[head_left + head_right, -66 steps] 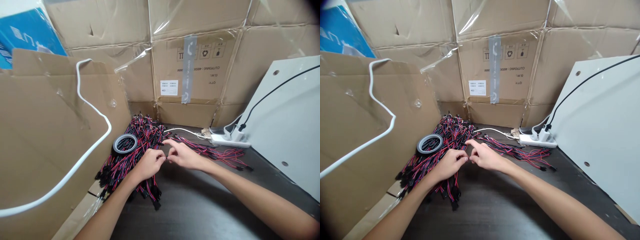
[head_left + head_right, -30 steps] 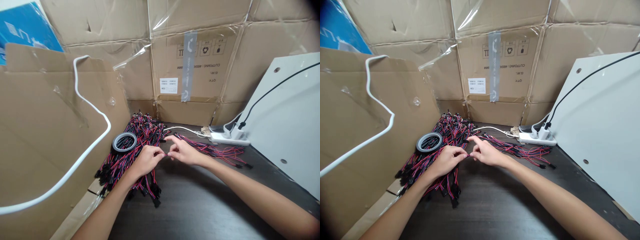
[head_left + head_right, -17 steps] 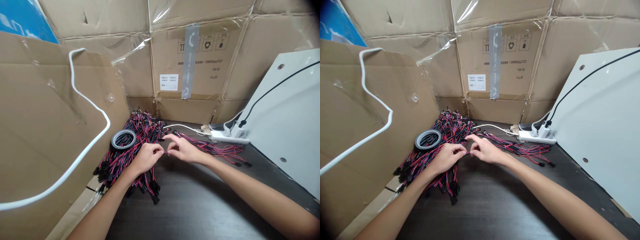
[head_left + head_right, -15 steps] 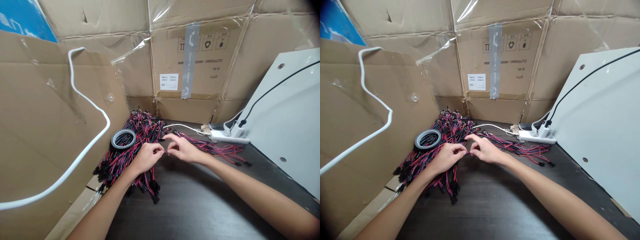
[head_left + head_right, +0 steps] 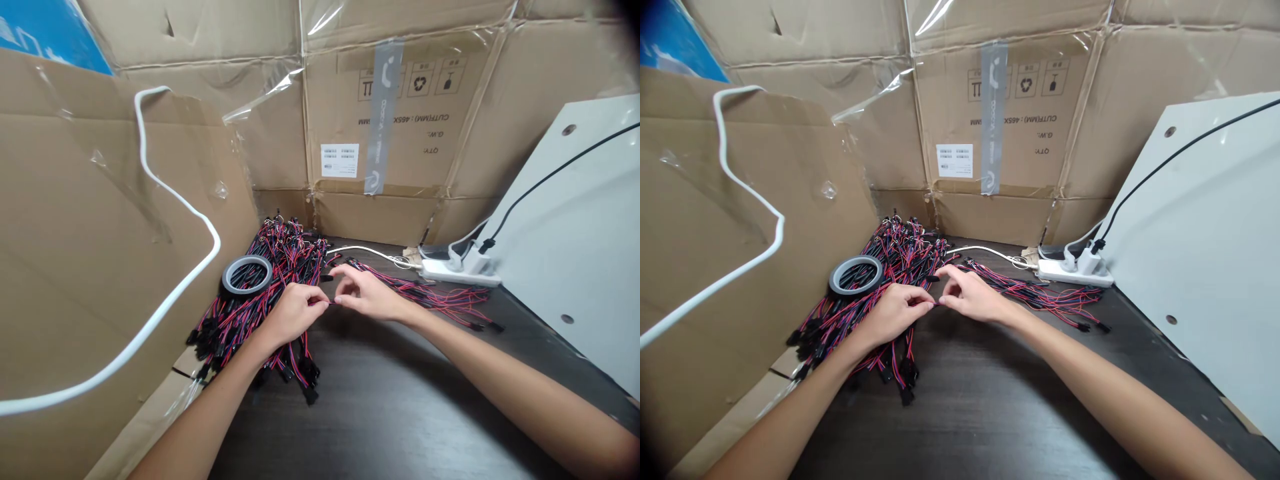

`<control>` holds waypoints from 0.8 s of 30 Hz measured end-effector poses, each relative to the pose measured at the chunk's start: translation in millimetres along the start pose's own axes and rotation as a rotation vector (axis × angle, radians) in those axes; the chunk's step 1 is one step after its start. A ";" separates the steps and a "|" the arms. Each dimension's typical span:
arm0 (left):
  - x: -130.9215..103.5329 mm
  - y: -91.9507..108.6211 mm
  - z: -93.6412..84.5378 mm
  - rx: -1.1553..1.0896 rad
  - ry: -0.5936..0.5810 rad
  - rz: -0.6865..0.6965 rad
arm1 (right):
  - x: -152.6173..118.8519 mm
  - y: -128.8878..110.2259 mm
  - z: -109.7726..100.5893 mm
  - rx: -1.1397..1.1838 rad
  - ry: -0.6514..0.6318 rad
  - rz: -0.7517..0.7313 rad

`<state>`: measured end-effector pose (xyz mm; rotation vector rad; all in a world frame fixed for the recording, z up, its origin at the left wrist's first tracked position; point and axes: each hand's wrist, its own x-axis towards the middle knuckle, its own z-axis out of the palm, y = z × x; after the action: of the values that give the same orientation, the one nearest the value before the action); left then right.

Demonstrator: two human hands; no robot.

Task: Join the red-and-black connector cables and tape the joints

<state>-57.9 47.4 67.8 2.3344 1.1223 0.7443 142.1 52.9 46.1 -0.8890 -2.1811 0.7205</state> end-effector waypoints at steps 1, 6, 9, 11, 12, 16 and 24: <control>-0.1 -0.8 0.5 0.002 -0.003 -0.003 | 0.4 -1.4 -1.6 -0.022 0.014 -0.016; -0.4 -4.4 2.9 0.011 -0.003 -0.025 | 2.1 -8.6 -8.0 -0.125 0.026 -0.056; -0.4 -4.6 3.4 0.016 -0.013 -0.022 | 2.2 -10.6 -10.2 -0.154 0.014 -0.064; -0.4 -4.6 3.6 0.017 -0.019 -0.016 | 1.9 -11.4 -11.6 -0.163 0.010 -0.062; -0.5 -4.7 3.8 0.016 -0.022 -0.012 | 1.7 -11.7 -12.4 -0.167 0.006 -0.062; -1.0 -4.4 5.1 0.016 -0.043 0.010 | 0.2 -12.0 -14.4 -0.217 -0.032 -0.099; -2.7 -2.3 7.7 0.022 -0.095 0.062 | -1.8 -8.6 -11.7 -0.326 -0.162 -0.169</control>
<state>-55.8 45.3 59.9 2.4054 1.0260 0.6381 148.4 49.0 58.7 -0.8128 -2.5303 0.3705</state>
